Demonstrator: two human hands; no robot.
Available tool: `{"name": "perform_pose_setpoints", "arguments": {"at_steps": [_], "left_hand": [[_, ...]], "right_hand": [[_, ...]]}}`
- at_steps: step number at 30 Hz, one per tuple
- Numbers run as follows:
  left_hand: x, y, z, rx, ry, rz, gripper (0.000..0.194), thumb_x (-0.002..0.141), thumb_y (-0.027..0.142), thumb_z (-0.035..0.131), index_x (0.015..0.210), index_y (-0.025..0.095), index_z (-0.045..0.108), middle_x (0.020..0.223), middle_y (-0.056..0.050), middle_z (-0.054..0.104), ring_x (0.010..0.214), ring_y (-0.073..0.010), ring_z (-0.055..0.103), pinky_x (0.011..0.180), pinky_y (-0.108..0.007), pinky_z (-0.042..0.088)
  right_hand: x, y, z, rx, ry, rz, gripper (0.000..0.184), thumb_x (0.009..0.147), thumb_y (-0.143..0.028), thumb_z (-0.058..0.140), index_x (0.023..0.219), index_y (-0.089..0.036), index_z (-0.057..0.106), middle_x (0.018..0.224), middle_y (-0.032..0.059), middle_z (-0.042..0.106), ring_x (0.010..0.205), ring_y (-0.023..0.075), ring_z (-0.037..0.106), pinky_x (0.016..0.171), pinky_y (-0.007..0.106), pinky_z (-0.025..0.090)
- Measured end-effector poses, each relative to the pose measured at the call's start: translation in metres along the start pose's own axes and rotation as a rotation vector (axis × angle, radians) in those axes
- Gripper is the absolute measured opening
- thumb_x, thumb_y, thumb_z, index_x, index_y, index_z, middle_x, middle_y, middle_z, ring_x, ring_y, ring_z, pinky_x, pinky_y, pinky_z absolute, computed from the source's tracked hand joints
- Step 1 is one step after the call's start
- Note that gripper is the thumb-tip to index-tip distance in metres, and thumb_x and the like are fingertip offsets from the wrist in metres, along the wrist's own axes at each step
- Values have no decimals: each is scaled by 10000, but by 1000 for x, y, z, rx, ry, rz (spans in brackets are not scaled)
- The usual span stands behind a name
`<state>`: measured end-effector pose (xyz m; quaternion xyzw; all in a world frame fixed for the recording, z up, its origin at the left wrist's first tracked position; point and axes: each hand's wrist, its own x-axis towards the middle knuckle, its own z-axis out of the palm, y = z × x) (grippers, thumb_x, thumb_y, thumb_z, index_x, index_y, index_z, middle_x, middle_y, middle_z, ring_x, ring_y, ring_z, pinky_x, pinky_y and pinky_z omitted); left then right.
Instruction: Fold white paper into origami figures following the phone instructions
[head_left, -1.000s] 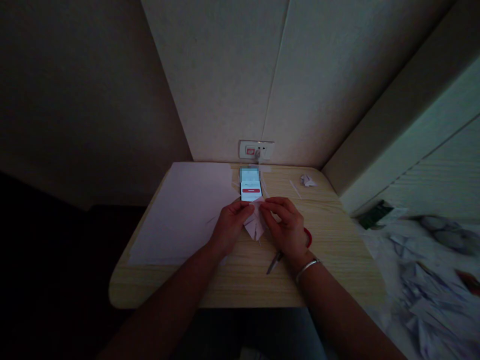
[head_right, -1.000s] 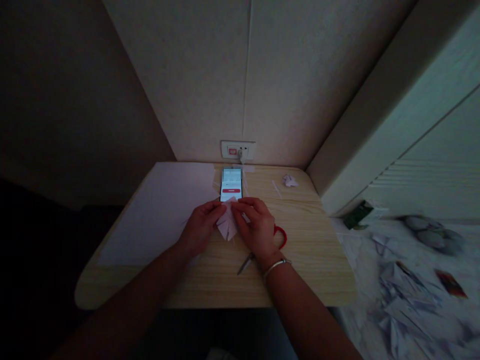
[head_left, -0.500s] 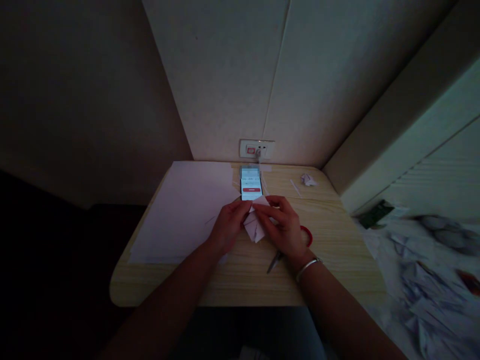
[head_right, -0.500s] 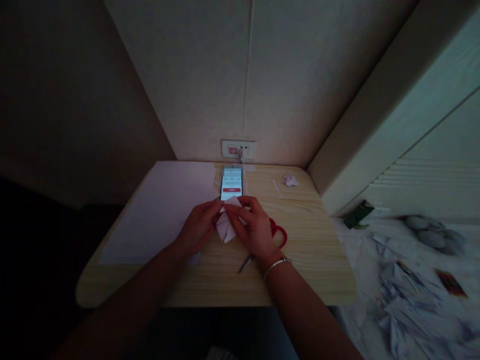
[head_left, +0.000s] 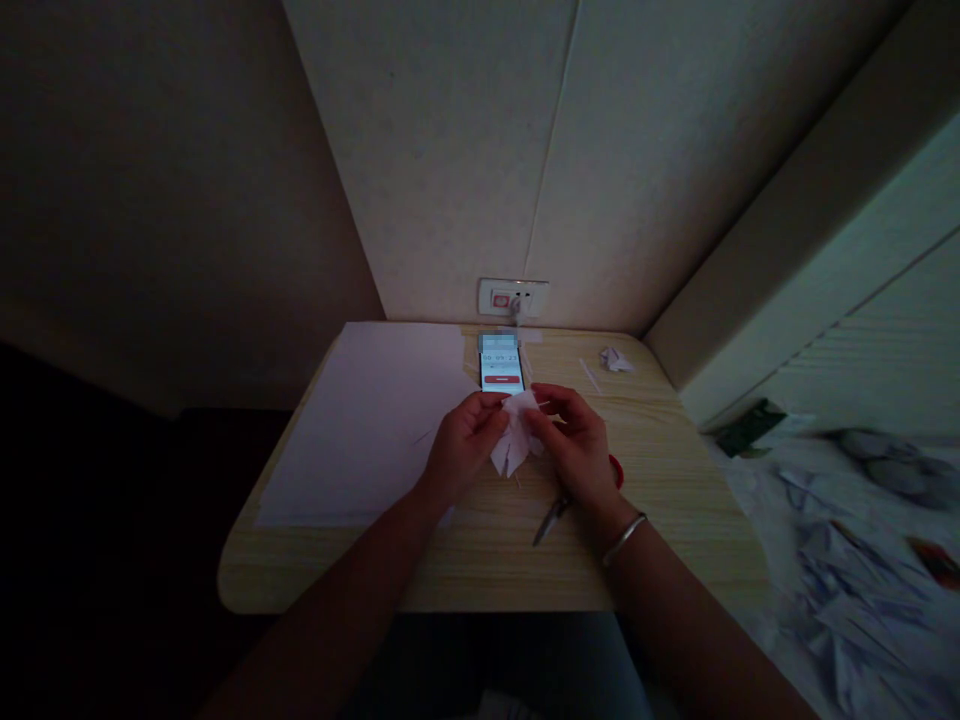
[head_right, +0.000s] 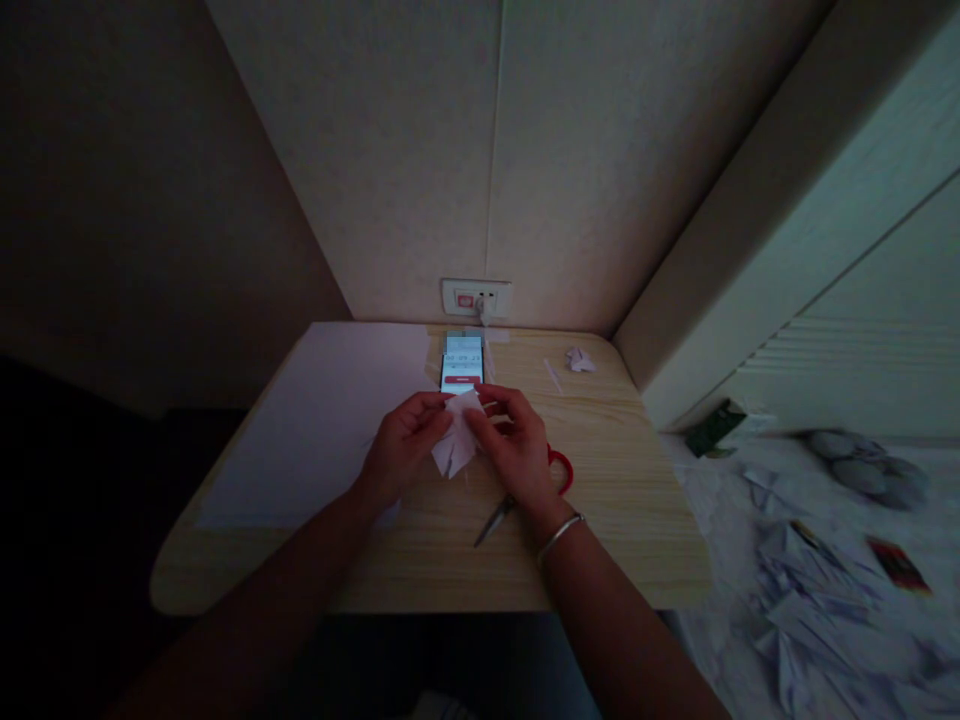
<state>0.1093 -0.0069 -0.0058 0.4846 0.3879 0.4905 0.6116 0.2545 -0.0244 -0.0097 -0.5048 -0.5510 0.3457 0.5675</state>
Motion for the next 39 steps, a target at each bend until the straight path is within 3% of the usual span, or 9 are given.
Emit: {"name": "perform_pose_setpoints", "arguments": {"at_steps": [3, 6, 10, 20, 29, 39], "left_hand": [[-1, -2, 0, 33, 19, 18, 228, 721, 326, 661, 869, 173, 580, 665, 18, 624, 568, -99, 551, 539, -202, 402], [-1, -3, -1, 60, 0, 33, 205, 737, 326, 648, 854, 172, 578, 670, 20, 615, 563, -91, 535, 535, -199, 390], [-2, -4, -2, 78, -30, 34, 195, 751, 334, 636, 848, 168, 602, 711, 3, 637, 584, -96, 541, 560, -210, 401], [-2, -6, -2, 131, 61, 19, 240, 723, 389, 663, 776, 156, 638, 669, 1, 642, 570, -107, 544, 544, -214, 402], [-1, -7, -2, 143, 107, 30, 210, 720, 359, 673, 773, 157, 646, 708, -5, 661, 630, -118, 574, 599, -223, 431], [-2, -5, 0, 187, 125, 109, 159, 712, 317, 690, 795, 184, 716, 814, -19, 703, 731, -145, 616, 692, -251, 467]], "right_hand": [[1, 1, 1, 73, -40, 160, 272, 718, -377, 693, 923, -201, 660, 804, 22, 660, 656, 142, 588, 597, 265, 496], [1, 1, 1, 106, -78, 207, 238, 693, -380, 710, 824, -189, 659, 736, 10, 667, 609, 138, 581, 577, 259, 480], [1, 2, 1, 149, -70, 206, 198, 685, -349, 724, 783, -192, 654, 690, -10, 648, 585, 124, 570, 562, 244, 464], [-1, 4, 1, 73, -128, 209, 234, 699, -406, 705, 791, -201, 638, 714, 3, 662, 582, 147, 595, 521, 252, 480], [-1, 6, 3, -11, -101, 168, 236, 719, -421, 684, 802, -202, 650, 715, 10, 655, 593, 151, 587, 519, 256, 479], [0, 2, 3, 190, -92, 211, 197, 716, -385, 700, 768, -200, 653, 704, -13, 670, 586, 128, 587, 550, 236, 469]]}}
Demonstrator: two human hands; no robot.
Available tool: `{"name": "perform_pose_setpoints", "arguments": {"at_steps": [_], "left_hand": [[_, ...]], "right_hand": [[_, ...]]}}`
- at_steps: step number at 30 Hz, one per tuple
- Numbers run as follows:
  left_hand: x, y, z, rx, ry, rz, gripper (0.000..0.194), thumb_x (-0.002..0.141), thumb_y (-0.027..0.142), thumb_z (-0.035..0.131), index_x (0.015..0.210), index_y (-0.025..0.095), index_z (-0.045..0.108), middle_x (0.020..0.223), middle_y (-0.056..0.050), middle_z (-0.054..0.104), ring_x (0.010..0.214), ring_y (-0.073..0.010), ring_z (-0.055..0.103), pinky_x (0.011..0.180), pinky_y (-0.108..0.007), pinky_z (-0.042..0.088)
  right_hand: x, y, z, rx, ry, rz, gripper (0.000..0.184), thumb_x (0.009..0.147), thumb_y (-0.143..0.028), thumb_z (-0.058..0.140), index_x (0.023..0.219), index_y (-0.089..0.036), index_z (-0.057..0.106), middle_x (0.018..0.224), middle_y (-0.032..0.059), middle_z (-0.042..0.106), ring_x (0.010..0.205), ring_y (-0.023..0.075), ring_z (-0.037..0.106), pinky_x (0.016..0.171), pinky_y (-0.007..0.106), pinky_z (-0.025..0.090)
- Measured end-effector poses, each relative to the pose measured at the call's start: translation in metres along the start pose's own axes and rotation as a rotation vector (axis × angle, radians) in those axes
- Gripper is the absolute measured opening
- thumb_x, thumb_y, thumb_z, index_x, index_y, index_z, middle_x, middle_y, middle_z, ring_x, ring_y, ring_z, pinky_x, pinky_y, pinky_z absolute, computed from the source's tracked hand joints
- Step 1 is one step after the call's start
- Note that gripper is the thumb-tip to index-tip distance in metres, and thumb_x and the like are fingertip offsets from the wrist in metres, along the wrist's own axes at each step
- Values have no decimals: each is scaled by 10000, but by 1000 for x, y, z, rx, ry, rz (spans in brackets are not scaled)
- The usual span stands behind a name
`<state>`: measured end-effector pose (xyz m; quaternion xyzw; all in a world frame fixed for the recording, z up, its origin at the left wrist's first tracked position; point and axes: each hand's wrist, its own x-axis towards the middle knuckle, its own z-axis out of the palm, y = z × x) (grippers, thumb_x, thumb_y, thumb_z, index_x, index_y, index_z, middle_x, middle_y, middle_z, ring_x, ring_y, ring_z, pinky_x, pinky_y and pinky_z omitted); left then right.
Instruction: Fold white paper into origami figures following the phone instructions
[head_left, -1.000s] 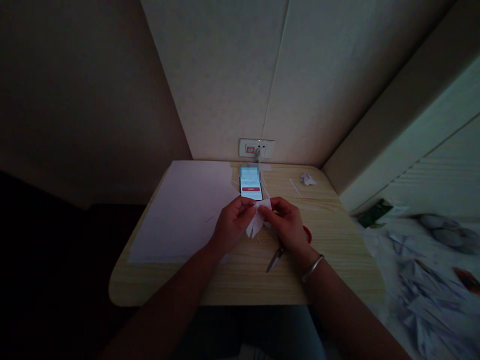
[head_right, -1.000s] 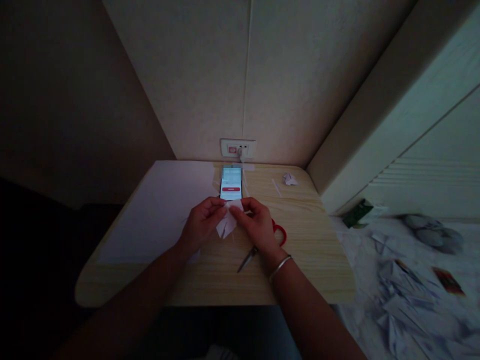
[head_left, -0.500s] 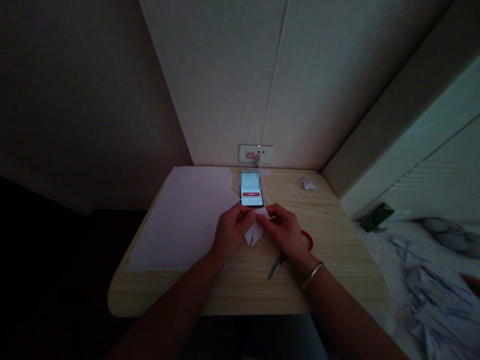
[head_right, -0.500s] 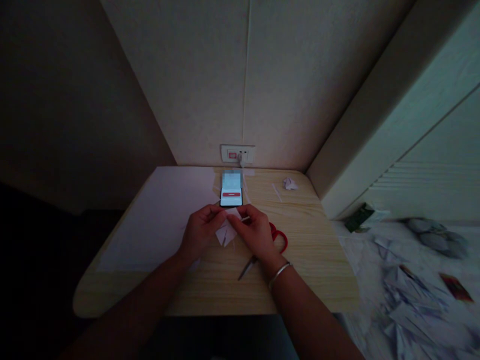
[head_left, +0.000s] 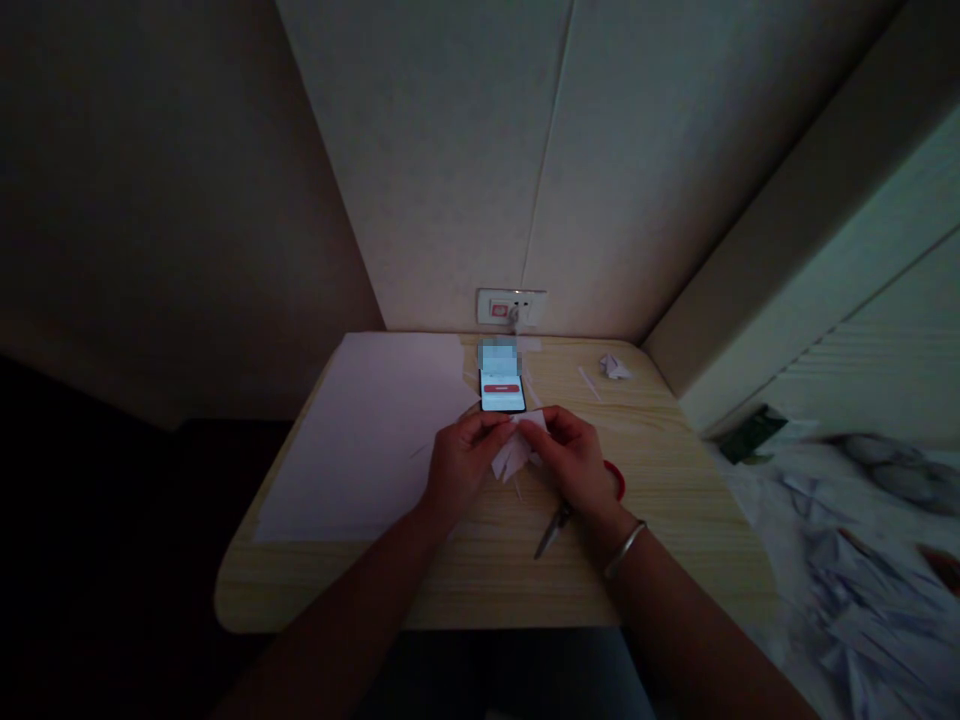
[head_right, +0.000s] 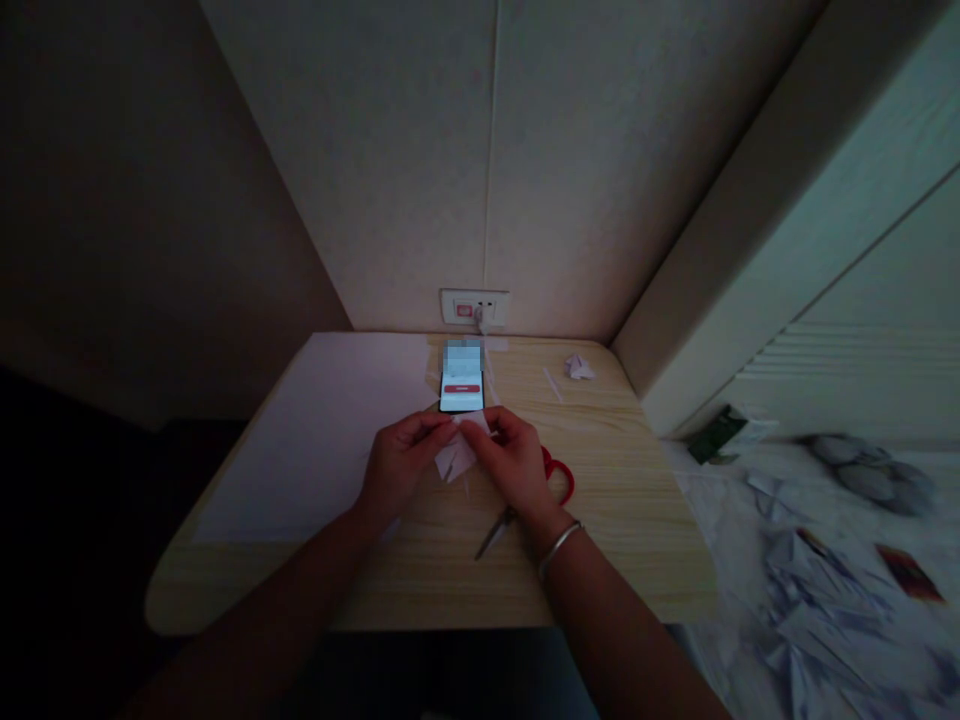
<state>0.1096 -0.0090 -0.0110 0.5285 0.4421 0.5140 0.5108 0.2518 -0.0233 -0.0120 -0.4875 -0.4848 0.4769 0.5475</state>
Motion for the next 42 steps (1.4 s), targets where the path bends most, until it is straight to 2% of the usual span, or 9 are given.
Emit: {"name": "perform_pose_setpoints", "arguments": {"at_steps": [9, 15, 26, 33, 35, 39, 42], "left_hand": [[0, -7, -2, 54, -26, 65, 183, 747, 340, 658, 836, 193, 721, 806, -22, 705, 729, -148, 622, 690, -254, 479], [-1, -6, -2, 66, -42, 81, 172, 756, 321, 650, 849, 195, 720, 806, -20, 709, 719, -139, 625, 678, -241, 481], [-2, 1, -1, 50, -13, 23, 180, 715, 323, 686, 813, 178, 727, 787, -28, 721, 700, -149, 641, 658, -247, 495], [-1, 2, -1, 16, -9, 22, 143, 716, 301, 676, 738, 162, 702, 701, -2, 681, 628, -112, 590, 609, -215, 462], [0, 2, -1, 15, 10, 31, 146, 712, 302, 676, 723, 158, 692, 678, 3, 667, 609, -104, 573, 590, -207, 453], [2, 1, -3, -11, 123, 10, 180, 714, 323, 672, 750, 147, 676, 674, 2, 657, 596, -96, 558, 572, -203, 444], [4, 1, -3, -86, 136, -46, 199, 701, 328, 686, 774, 143, 671, 683, 0, 659, 597, -91, 562, 569, -198, 441]], "right_hand": [[0, 1, -1, 81, 8, 33, 184, 684, -345, 738, 736, -192, 650, 663, -24, 662, 559, 110, 573, 540, 213, 450], [0, -1, -1, 51, 19, 43, 207, 666, -359, 746, 728, -187, 649, 651, -17, 663, 548, 119, 573, 523, 220, 447], [0, 3, -2, -49, 13, 12, 245, 681, -406, 721, 756, -187, 641, 650, -9, 644, 552, 131, 564, 516, 234, 444], [0, 9, -1, -48, -6, 16, 232, 682, -394, 728, 764, -191, 648, 676, -6, 645, 573, 132, 566, 537, 240, 455], [1, 6, -1, -1, -16, 44, 234, 675, -393, 730, 768, -191, 656, 685, -2, 657, 577, 133, 571, 539, 242, 462], [2, -2, 0, 104, 23, 75, 208, 676, -370, 725, 746, -183, 670, 688, -1, 662, 598, 119, 576, 589, 241, 483], [4, -4, 0, 121, 49, 109, 199, 665, -355, 727, 699, -170, 662, 641, -7, 642, 575, 108, 561, 580, 235, 481]]}}
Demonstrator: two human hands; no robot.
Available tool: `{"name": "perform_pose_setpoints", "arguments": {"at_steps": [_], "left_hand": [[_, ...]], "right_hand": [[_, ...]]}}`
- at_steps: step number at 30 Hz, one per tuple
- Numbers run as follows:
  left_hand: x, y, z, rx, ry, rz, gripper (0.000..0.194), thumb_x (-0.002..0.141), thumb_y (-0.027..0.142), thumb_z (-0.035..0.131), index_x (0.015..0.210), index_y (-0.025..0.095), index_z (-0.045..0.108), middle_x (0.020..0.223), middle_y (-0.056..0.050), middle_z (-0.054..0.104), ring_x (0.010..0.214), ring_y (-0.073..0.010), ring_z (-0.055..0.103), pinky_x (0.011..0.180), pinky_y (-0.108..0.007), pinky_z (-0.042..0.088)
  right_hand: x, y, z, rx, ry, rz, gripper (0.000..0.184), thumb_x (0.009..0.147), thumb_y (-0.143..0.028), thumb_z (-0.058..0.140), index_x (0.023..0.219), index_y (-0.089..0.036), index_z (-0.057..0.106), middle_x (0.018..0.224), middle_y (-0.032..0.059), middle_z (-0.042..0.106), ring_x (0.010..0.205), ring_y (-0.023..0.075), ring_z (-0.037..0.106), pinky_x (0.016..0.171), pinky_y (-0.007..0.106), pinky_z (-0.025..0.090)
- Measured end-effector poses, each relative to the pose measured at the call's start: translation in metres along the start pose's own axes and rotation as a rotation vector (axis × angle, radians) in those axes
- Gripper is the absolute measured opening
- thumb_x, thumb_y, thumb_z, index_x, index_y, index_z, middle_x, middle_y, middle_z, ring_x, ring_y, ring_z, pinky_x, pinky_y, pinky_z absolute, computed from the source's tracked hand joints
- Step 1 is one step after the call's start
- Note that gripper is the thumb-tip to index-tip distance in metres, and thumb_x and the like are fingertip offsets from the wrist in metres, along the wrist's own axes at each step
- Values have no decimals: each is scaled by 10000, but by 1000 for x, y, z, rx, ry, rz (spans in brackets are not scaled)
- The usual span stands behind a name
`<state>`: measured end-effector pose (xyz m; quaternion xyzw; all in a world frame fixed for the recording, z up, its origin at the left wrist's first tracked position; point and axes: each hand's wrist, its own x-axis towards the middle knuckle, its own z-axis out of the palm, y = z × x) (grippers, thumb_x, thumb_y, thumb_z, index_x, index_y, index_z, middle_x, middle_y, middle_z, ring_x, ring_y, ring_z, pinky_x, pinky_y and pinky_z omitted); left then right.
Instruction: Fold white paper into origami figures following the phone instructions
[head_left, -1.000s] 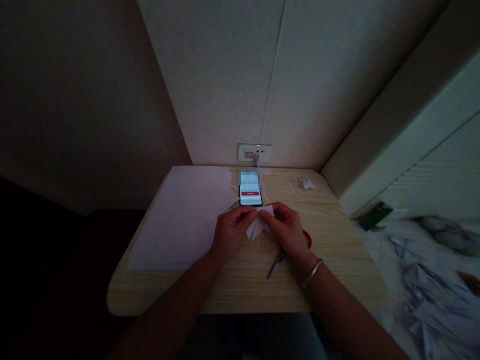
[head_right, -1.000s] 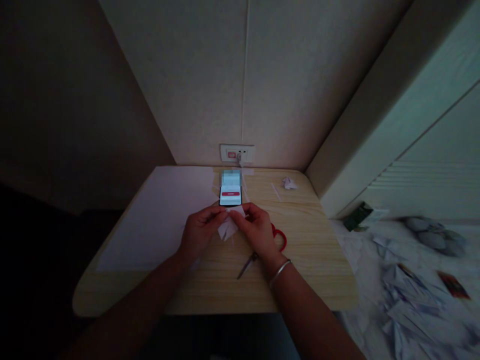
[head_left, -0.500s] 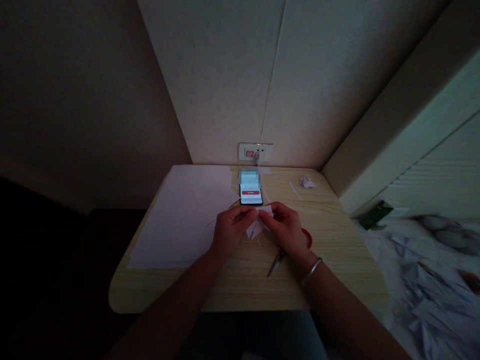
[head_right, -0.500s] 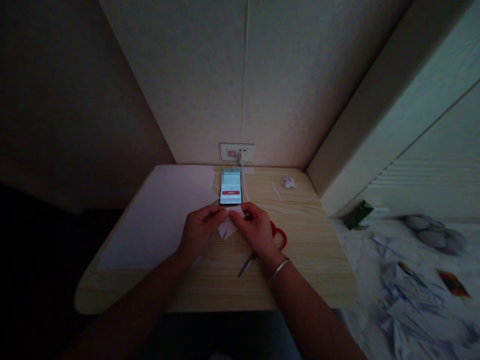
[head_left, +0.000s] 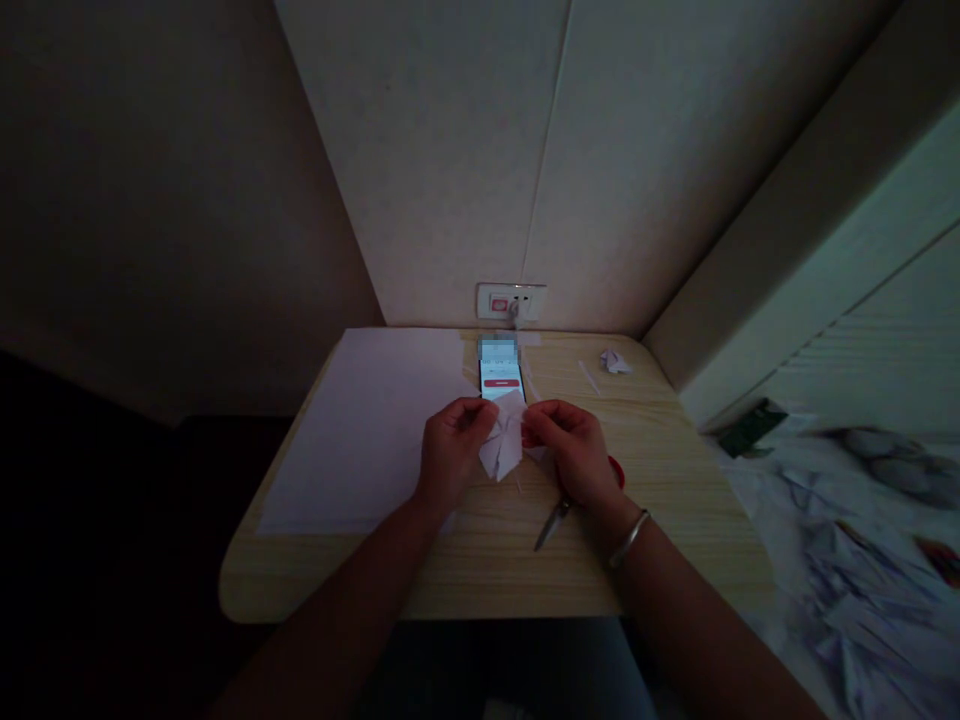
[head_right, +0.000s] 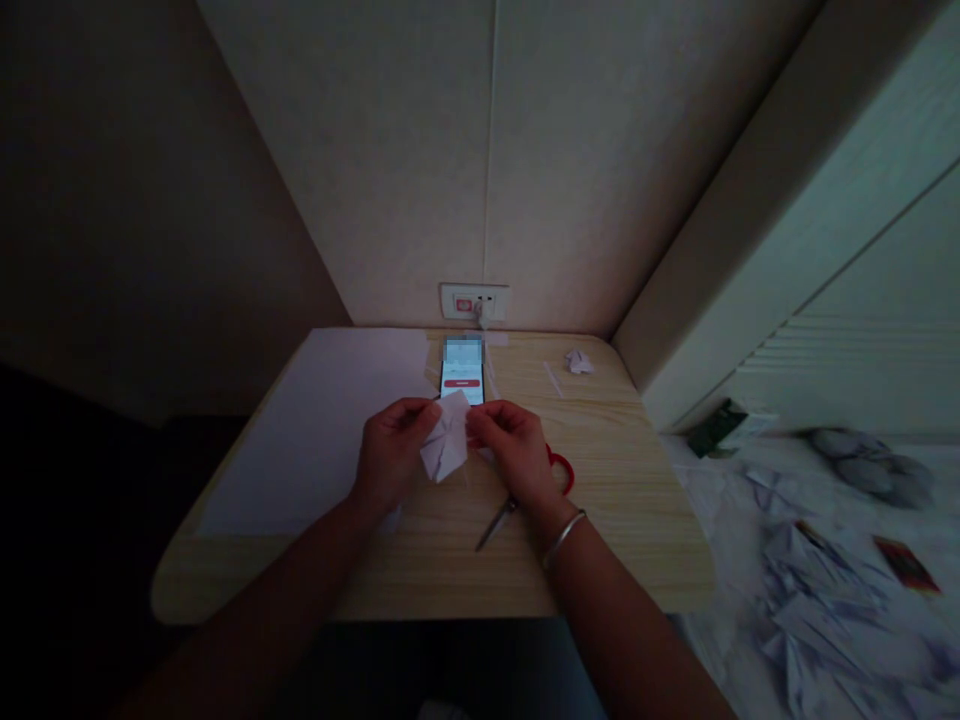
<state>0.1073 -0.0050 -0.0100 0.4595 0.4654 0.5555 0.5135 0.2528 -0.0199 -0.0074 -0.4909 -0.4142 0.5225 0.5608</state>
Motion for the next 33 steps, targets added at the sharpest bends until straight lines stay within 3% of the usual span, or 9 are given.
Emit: {"name": "perform_pose_setpoints", "arguments": {"at_steps": [6, 14, 24, 29, 33], "left_hand": [[2, -1, 3, -121, -66, -106, 224, 621, 280, 750, 778, 148, 659, 698, 5, 670, 594, -94, 576, 574, -209, 448], [2, -2, 1, -91, -62, -98, 196, 606, 291, 759, 706, 150, 668, 634, 14, 649, 559, -97, 559, 556, -220, 438], [4, -3, 0, -89, -98, -103, 176, 617, 283, 751, 699, 147, 675, 635, 8, 656, 560, -95, 560, 557, -214, 433], [2, 2, -1, -111, -241, -179, 270, 606, 266, 769, 836, 147, 691, 757, -35, 710, 624, -127, 618, 622, -249, 481], [0, 3, -1, -44, -301, -213, 238, 617, 275, 764, 799, 140, 689, 724, -41, 711, 580, -132, 611, 573, -246, 470]], "right_hand": [[0, 0, 1, -6, 22, 7, 219, 637, -365, 732, 671, -166, 648, 600, -17, 620, 535, 101, 539, 541, 231, 465], [-1, -1, 0, -81, -41, -18, 225, 656, -373, 727, 690, -161, 660, 608, -7, 630, 541, 108, 538, 526, 230, 439], [1, 2, -1, -80, 4, -44, 203, 624, -353, 755, 666, -170, 677, 621, -1, 657, 556, 114, 552, 549, 238, 443], [1, -1, -2, -110, 52, -31, 226, 634, -372, 745, 672, -163, 669, 592, -2, 640, 523, 112, 539, 509, 232, 424], [1, 1, -2, -121, 32, -41, 226, 649, -379, 736, 684, -167, 667, 603, -1, 642, 530, 116, 546, 510, 236, 439]]}}
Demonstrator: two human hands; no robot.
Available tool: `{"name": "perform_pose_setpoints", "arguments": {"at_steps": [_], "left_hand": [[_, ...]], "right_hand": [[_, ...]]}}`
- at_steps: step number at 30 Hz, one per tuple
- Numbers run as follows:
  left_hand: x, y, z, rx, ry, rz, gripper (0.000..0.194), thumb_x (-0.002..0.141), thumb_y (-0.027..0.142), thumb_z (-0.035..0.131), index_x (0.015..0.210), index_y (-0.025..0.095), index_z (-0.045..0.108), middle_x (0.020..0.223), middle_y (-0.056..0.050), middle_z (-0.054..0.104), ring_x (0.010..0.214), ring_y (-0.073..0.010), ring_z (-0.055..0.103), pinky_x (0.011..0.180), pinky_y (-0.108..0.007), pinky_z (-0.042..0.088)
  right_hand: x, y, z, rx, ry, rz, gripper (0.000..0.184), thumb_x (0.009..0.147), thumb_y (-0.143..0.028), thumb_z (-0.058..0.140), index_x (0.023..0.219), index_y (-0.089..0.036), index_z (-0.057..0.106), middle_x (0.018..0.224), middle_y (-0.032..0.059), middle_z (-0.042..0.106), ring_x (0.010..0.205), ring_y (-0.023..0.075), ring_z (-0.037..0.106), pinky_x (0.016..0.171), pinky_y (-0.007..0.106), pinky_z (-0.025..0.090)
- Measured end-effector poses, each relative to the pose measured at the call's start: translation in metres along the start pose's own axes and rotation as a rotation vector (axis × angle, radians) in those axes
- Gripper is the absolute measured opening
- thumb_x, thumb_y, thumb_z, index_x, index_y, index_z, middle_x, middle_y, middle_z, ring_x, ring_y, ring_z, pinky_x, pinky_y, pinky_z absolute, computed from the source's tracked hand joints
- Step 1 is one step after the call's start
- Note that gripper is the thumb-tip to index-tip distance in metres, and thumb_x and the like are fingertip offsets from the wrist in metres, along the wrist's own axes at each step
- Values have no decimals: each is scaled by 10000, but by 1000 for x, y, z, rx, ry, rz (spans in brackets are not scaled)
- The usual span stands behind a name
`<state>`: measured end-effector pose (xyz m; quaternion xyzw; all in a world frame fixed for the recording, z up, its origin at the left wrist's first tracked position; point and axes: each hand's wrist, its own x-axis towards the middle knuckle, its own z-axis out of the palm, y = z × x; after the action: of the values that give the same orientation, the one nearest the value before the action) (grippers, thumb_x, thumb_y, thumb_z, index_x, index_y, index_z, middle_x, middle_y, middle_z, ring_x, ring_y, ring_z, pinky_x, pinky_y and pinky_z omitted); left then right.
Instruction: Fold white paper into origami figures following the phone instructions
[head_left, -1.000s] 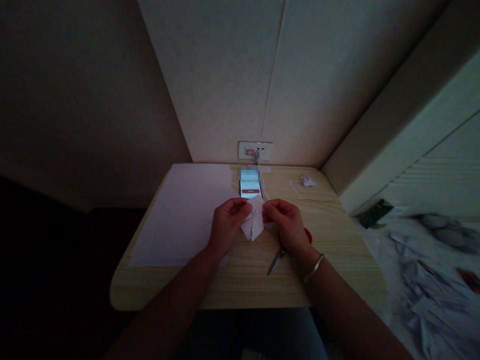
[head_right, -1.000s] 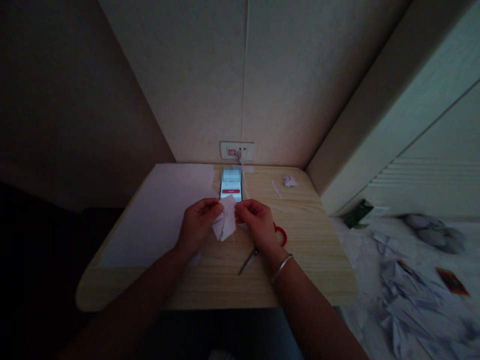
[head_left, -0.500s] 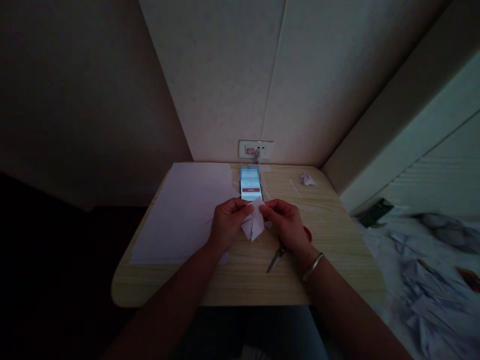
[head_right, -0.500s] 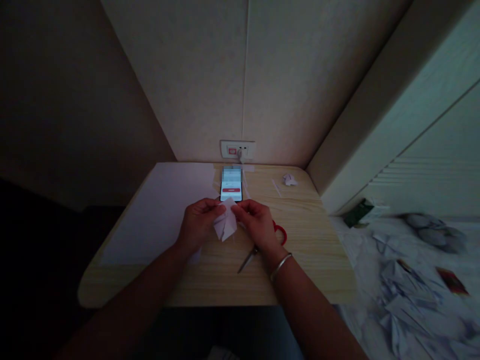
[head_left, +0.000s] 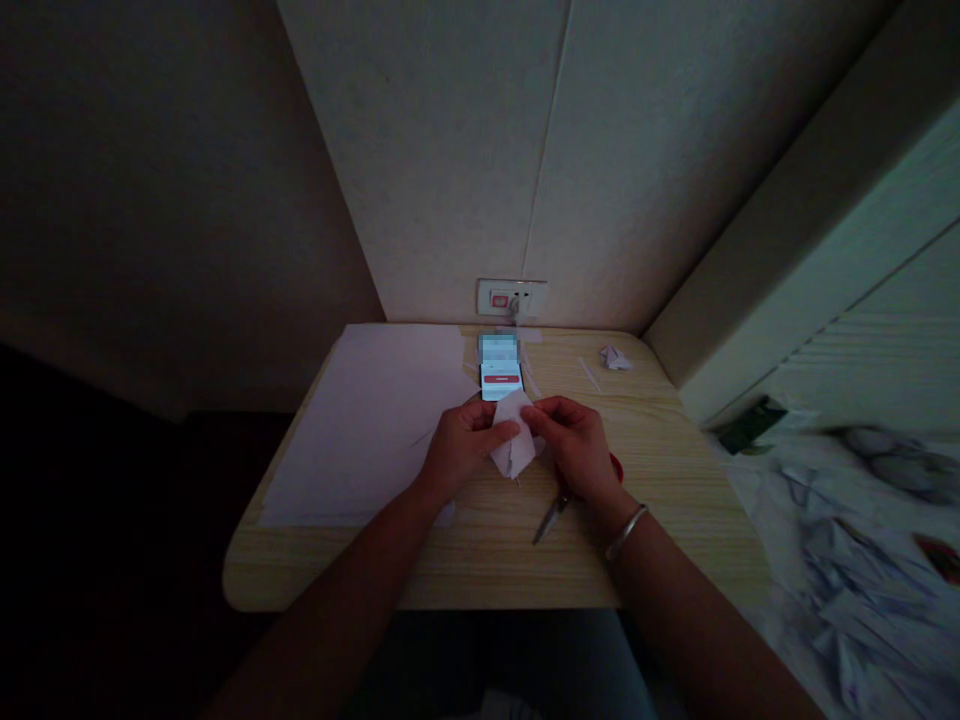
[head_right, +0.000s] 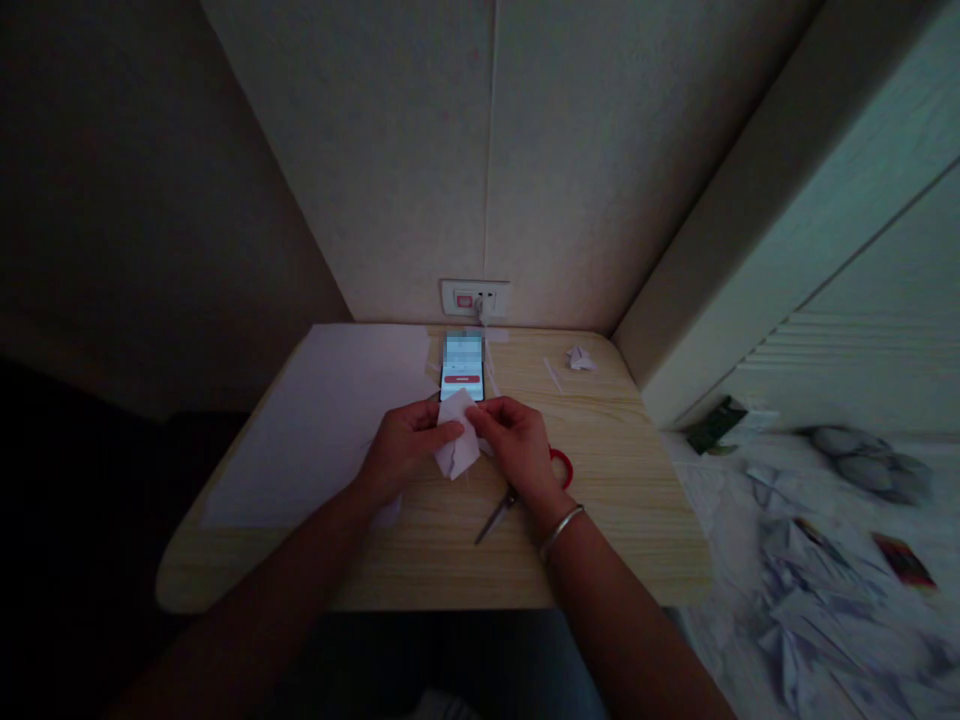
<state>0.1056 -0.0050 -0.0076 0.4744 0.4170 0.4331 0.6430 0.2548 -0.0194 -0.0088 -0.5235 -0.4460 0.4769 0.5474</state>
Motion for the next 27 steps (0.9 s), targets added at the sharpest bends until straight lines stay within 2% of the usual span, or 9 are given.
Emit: {"name": "perform_pose_setpoints", "arguments": {"at_steps": [3, 5, 8, 10, 12, 18, 27], "left_hand": [[1, -2, -1, -5, 47, 6, 213, 610, 270, 766, 758, 141, 684, 691, -30, 702, 575, -128, 607, 555, -232, 453], [3, -3, -2, -22, 109, 29, 213, 610, 281, 762, 744, 139, 678, 683, -25, 694, 567, -124, 599, 543, -227, 441], [7, -3, -5, -80, 271, 92, 238, 620, 302, 747, 759, 128, 663, 703, -21, 684, 576, -115, 588, 546, -219, 432], [8, -2, -6, -134, 349, 116, 247, 617, 302, 745, 751, 124, 639, 697, -10, 669, 579, -105, 579, 552, -211, 428], [9, -1, -6, -183, 361, 120, 249, 620, 298, 740, 747, 126, 614, 685, 6, 651, 574, -94, 569, 552, -203, 424], [7, 0, -2, -242, 267, 104, 343, 680, 337, 692, 937, 153, 559, 778, -22, 674, 640, -129, 618, 576, -227, 462], [3, 3, -1, -269, 153, 74, 417, 644, 301, 735, 978, 164, 527, 871, -48, 689, 710, -149, 642, 639, -266, 493]], "right_hand": [[0, 3, 1, -26, -25, -24, 228, 683, -392, 717, 723, -172, 673, 638, 8, 650, 563, 125, 566, 534, 245, 465], [-1, 4, 0, -85, -24, -110, 237, 726, -384, 688, 862, -190, 680, 745, 21, 669, 633, 139, 594, 577, 259, 493], [-5, 4, -2, -265, -20, -378, 299, 786, -324, 643, 1076, -253, 630, 989, 47, 627, 776, 153, 609, 652, 284, 522], [-8, 2, -4, -418, -63, -556, 262, 812, -274, 615, 1074, -278, 635, 1029, 53, 579, 859, 166, 596, 704, 301, 526], [-11, 1, -5, -546, -131, -661, 222, 827, -229, 587, 1032, -282, 653, 995, 52, 561, 906, 177, 584, 749, 315, 520], [-13, 1, -4, -727, -212, -697, 223, 833, -229, 576, 1043, -264, 644, 989, 56, 563, 894, 178, 586, 757, 319, 516], [-12, 2, -5, -722, -180, -673, 210, 845, -311, 592, 1038, -269, 663, 925, 48, 579, 830, 166, 596, 713, 291, 518]]}}
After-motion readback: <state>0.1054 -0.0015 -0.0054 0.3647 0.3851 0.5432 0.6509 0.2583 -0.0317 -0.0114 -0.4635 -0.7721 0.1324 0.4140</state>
